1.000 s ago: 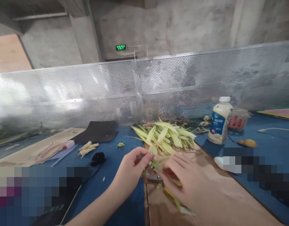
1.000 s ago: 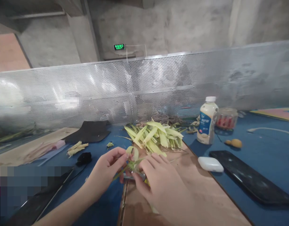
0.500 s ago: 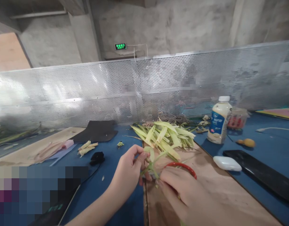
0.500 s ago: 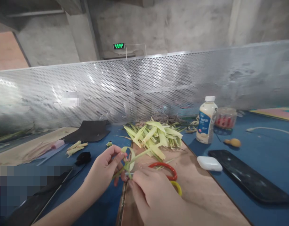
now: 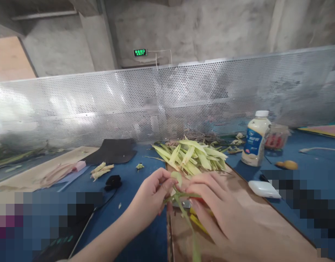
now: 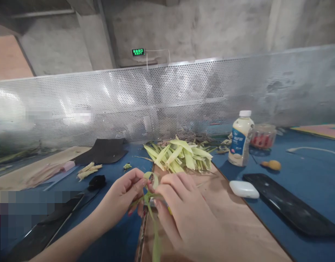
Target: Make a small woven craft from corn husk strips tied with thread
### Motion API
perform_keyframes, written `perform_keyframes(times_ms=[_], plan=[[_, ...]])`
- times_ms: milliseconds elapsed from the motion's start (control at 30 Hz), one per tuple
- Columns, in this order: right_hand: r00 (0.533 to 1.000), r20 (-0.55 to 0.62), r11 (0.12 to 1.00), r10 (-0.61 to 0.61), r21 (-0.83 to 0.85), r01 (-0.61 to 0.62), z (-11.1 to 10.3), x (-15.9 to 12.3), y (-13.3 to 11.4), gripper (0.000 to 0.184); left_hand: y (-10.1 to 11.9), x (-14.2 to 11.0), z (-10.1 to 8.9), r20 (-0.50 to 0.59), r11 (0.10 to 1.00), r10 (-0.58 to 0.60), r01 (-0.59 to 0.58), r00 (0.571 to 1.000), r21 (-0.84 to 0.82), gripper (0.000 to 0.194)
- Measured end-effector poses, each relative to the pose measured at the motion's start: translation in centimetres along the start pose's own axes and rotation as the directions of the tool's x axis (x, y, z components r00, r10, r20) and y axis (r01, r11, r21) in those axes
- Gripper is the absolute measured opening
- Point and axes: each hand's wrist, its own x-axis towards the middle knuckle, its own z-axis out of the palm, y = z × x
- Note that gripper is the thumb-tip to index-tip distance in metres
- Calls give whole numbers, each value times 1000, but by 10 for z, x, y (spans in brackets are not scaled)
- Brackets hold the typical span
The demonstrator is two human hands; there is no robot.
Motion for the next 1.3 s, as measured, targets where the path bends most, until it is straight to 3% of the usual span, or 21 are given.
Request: perform_keyframes(times_ms=[133, 300, 533, 1000, 1300], plan=[[994, 37, 993, 101, 63, -103, 13, -5, 16, 7, -2, 1, 1, 31, 1000, -2, 3, 1000, -17, 22], [985, 141, 989, 101, 94, -115, 28, -8, 28, 11, -2, 1, 1, 46, 998, 12, -9, 999, -62, 21], [998, 25, 997, -58, -57, 59, 31, -10, 33, 23, 4, 0, -1, 207, 997, -44, 56, 977, -53, 21], [973, -179, 987, -148, -84, 135, 29, -8, 29, 20, 8, -3, 0, 237, 988, 3, 35, 972, -153, 20], [983, -94, 982, -155, -122, 143, 33, -11, 35, 21, 4, -2, 0, 252, 990, -40, 73, 967, -122, 18]])
